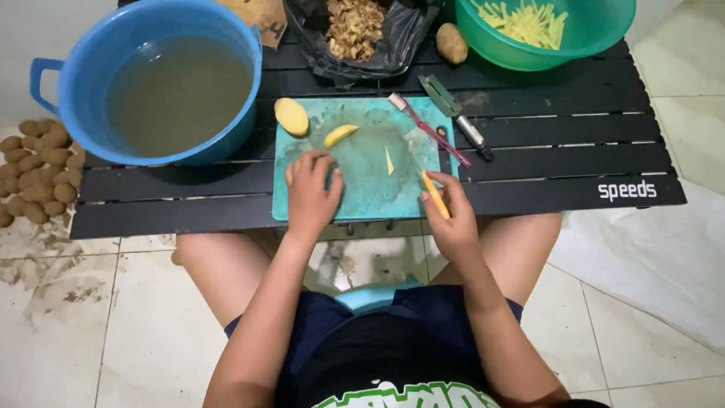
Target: Slicing potato wedges into thin strips to make french fries on a cutting board.
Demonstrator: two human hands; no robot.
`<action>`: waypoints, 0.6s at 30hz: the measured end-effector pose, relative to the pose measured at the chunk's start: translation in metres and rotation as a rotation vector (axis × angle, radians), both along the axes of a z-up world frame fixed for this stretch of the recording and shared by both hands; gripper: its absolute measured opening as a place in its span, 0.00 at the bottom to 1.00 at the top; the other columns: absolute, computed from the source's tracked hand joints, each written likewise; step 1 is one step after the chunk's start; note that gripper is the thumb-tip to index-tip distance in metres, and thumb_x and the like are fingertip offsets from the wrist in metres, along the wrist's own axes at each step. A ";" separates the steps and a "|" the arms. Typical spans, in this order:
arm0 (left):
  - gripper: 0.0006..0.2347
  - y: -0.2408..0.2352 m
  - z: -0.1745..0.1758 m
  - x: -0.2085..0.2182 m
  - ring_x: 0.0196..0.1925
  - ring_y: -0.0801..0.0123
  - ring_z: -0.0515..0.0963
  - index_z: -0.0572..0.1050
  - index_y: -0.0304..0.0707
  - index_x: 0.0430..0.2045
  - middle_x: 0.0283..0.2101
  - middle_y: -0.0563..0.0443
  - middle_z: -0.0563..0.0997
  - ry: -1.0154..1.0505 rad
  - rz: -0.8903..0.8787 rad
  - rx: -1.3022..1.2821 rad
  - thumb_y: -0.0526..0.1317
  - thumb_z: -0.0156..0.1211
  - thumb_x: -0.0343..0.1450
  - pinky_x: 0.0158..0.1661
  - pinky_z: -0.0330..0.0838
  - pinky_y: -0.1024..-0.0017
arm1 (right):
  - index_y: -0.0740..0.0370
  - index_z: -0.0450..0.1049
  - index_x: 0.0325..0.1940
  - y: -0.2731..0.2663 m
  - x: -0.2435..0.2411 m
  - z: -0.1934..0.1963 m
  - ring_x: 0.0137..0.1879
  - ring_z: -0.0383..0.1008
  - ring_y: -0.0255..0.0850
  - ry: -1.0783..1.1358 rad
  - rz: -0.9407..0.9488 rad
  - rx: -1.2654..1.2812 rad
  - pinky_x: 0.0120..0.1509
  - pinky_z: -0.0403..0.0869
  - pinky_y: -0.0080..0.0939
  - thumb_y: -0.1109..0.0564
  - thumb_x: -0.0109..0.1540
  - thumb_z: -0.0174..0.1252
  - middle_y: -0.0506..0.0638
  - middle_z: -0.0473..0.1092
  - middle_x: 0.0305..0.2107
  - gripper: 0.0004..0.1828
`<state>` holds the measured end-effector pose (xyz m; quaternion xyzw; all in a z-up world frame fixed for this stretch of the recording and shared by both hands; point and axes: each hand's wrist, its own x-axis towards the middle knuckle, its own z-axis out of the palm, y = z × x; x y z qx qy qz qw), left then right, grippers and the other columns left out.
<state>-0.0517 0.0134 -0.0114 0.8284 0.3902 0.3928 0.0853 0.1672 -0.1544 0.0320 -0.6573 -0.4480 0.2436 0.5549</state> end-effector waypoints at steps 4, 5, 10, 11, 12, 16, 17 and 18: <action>0.03 -0.010 0.001 0.009 0.50 0.63 0.77 0.76 0.47 0.39 0.46 0.57 0.73 0.098 -0.030 0.077 0.41 0.60 0.76 0.59 0.60 0.53 | 0.54 0.68 0.65 -0.002 -0.002 0.009 0.28 0.64 0.35 -0.021 0.007 -0.025 0.36 0.67 0.37 0.57 0.70 0.53 0.47 0.68 0.23 0.18; 0.03 -0.011 -0.001 0.014 0.47 0.66 0.77 0.76 0.50 0.37 0.43 0.60 0.73 0.096 -0.023 0.055 0.43 0.62 0.75 0.57 0.59 0.53 | 0.53 0.68 0.65 -0.003 -0.001 0.008 0.27 0.62 0.33 0.006 -0.005 -0.028 0.35 0.66 0.34 0.58 0.70 0.53 0.47 0.69 0.22 0.18; 0.08 -0.037 0.024 0.056 0.39 0.61 0.79 0.77 0.50 0.30 0.33 0.58 0.75 0.086 -0.120 -0.005 0.50 0.66 0.72 0.47 0.63 0.55 | 0.56 0.68 0.61 -0.018 -0.001 -0.011 0.24 0.59 0.32 0.090 -0.060 -0.055 0.32 0.62 0.33 0.59 0.71 0.51 0.48 0.70 0.19 0.14; 0.10 -0.036 0.023 0.066 0.38 0.59 0.80 0.76 0.48 0.35 0.33 0.55 0.76 0.130 -0.102 0.009 0.51 0.66 0.71 0.45 0.63 0.55 | 0.57 0.67 0.62 -0.018 0.002 -0.018 0.23 0.58 0.31 0.118 -0.079 -0.046 0.31 0.60 0.32 0.59 0.70 0.51 0.47 0.70 0.18 0.15; 0.13 -0.034 0.022 0.077 0.37 0.56 0.81 0.76 0.46 0.40 0.33 0.52 0.76 0.174 -0.084 0.023 0.51 0.66 0.71 0.44 0.63 0.55 | 0.57 0.66 0.62 -0.017 0.005 -0.025 0.23 0.57 0.31 0.146 -0.098 -0.037 0.31 0.59 0.31 0.60 0.70 0.51 0.46 0.69 0.18 0.15; 0.04 -0.028 0.014 0.096 0.33 0.56 0.80 0.77 0.47 0.37 0.32 0.53 0.74 0.266 -0.093 0.041 0.42 0.63 0.73 0.39 0.59 0.61 | 0.58 0.66 0.59 -0.027 0.001 -0.019 0.23 0.56 0.31 0.148 -0.159 -0.010 0.31 0.58 0.31 0.60 0.70 0.52 0.47 0.69 0.16 0.13; 0.04 -0.026 0.020 0.098 0.34 0.56 0.80 0.78 0.45 0.36 0.33 0.51 0.75 0.319 -0.086 -0.013 0.41 0.64 0.72 0.39 0.60 0.60 | 0.59 0.67 0.59 -0.028 0.000 -0.018 0.23 0.57 0.31 0.164 -0.164 -0.023 0.30 0.58 0.31 0.59 0.70 0.52 0.47 0.69 0.16 0.13; 0.04 -0.025 0.026 0.100 0.34 0.55 0.81 0.79 0.44 0.36 0.34 0.50 0.76 0.371 -0.079 -0.068 0.40 0.65 0.71 0.39 0.60 0.60 | 0.59 0.67 0.59 -0.029 -0.001 -0.016 0.23 0.57 0.30 0.180 -0.169 -0.036 0.30 0.58 0.32 0.57 0.70 0.52 0.47 0.70 0.17 0.13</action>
